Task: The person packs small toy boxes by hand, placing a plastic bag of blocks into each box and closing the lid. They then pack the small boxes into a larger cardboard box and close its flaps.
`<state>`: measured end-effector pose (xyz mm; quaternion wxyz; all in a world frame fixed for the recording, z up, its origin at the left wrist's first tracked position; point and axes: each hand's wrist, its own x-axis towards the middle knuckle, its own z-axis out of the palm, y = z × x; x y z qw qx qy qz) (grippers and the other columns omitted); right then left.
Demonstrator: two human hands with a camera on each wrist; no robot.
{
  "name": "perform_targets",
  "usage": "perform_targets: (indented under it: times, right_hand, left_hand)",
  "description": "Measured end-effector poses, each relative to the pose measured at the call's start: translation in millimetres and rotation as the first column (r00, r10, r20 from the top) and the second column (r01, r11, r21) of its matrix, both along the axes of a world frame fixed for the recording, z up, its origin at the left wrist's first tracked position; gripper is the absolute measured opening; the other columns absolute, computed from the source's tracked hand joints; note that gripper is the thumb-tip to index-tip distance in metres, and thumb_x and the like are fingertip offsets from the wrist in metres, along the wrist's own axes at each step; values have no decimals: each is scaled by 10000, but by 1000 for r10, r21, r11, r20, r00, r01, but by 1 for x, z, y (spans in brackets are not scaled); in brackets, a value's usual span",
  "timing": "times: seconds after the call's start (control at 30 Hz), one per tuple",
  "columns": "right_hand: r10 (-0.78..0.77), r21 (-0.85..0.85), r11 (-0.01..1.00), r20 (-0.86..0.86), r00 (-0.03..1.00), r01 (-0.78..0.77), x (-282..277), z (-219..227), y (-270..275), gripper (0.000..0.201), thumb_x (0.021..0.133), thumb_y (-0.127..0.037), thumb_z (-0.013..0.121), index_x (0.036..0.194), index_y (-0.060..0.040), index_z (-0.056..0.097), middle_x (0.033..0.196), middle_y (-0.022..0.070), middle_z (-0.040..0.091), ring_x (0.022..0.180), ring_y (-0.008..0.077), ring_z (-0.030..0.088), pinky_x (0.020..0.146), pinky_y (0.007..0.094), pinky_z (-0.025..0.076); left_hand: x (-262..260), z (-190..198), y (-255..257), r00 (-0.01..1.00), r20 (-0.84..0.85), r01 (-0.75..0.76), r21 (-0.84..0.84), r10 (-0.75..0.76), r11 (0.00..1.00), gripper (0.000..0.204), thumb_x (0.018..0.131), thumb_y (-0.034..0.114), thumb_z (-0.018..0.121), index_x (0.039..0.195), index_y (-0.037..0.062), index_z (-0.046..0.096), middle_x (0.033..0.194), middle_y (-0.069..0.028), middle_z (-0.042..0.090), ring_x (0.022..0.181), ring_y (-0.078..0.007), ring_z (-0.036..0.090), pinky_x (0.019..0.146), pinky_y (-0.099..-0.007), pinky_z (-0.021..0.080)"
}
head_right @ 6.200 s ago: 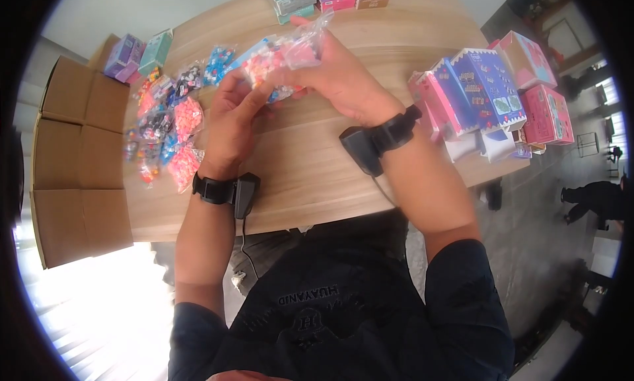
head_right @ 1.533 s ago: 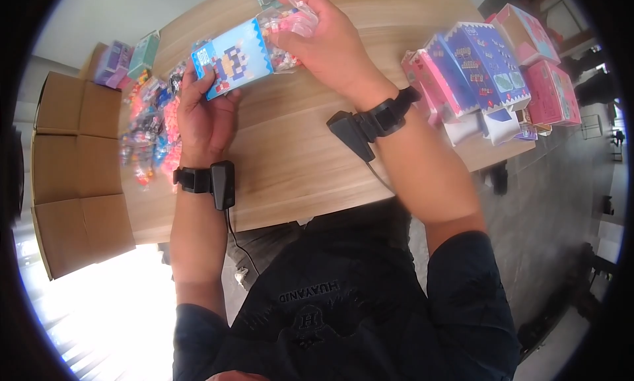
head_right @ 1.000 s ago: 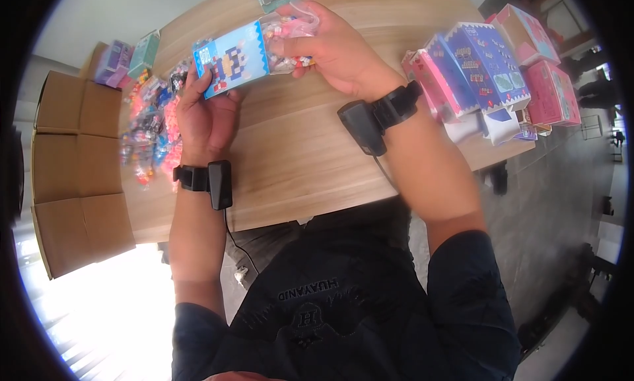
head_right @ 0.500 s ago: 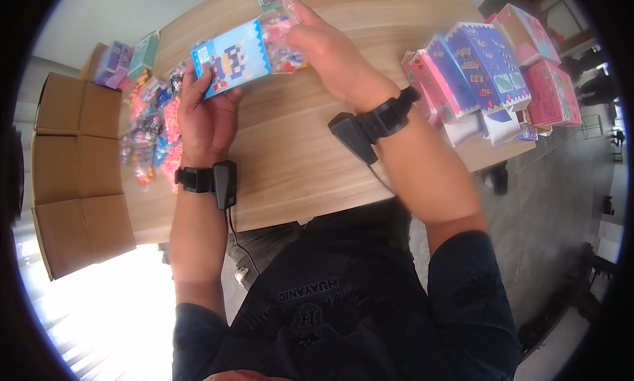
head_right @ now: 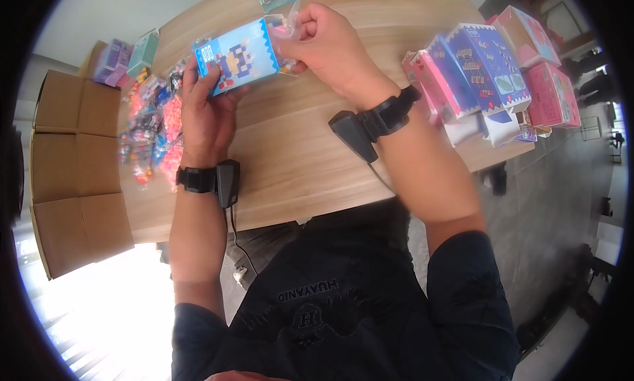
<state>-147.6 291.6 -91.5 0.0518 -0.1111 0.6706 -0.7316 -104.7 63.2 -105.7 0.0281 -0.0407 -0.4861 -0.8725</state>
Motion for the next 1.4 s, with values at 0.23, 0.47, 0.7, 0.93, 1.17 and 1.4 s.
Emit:
perform_targets:
  times: [0.23, 0.47, 0.7, 0.93, 1.17, 1.4]
  right_hand:
    - [-50, -148, 988, -22, 998, 47, -2, -2, -1, 211, 946, -143, 777, 1067, -43, 635, 941, 42, 716, 797, 103, 679, 645, 256, 523]
    - [71, -109, 992, 0, 998, -70, 6, 9, 2, 184, 998, -205, 726, 1094, -53, 689, 919, 28, 704, 777, 102, 658, 673, 259, 514]
    - [85, -186, 980, 86, 993, -68, 4, 9, 0, 217, 985, -258, 728, 1014, -46, 695, 888, 21, 673, 761, 107, 622, 637, 274, 502]
    - [138, -72, 989, 69, 988, -133, -1, -2, 7, 135, 991, -180, 708, 1035, -53, 703, 878, 0, 668, 734, 88, 608, 645, 244, 470]
    - [181, -148, 972, -22, 983, -182, 6, 16, 9, 206, 998, -129, 703, 1179, -32, 717, 994, 48, 751, 771, 94, 652, 649, 239, 481]
    - [-6, -171, 985, -152, 988, -20, 4, 14, 8, 296, 992, -113, 660, 1269, -11, 683, 1113, 74, 726, 837, 113, 678, 650, 240, 490]
  left_hand:
    - [-1, 1, 2, 1000, 6, 21, 63, -21, 998, 483, 1050, 80, 563, 1500, 78, 388, 1286, -139, 649, 1084, -276, 715, 830, -429, 651]
    - [0, -1, 3, 996, 31, 75, 127, -79, 989, 456, 1050, 84, 568, 1481, 91, 421, 1301, -131, 646, 1096, -277, 713, 832, -435, 654]
    - [1, -1, 2, 999, 21, 47, 84, -49, 995, 477, 1043, 72, 563, 1493, 86, 406, 1316, -146, 634, 1105, -281, 708, 840, -442, 654]
    - [5, -2, 5, 996, 21, 82, 89, -84, 993, 477, 1042, 66, 558, 1493, 83, 405, 1317, -146, 632, 1104, -283, 706, 846, -440, 654]
    - [2, 0, 0, 993, 46, 97, 255, -112, 962, 373, 1052, 109, 554, 1411, 74, 461, 1293, -126, 657, 1091, -271, 718, 824, -427, 660]
    - [1, -2, -6, 980, 149, 64, 382, -130, 922, 292, 1026, 155, 604, 1303, 73, 563, 1239, -104, 702, 1074, -263, 722, 801, -412, 657]
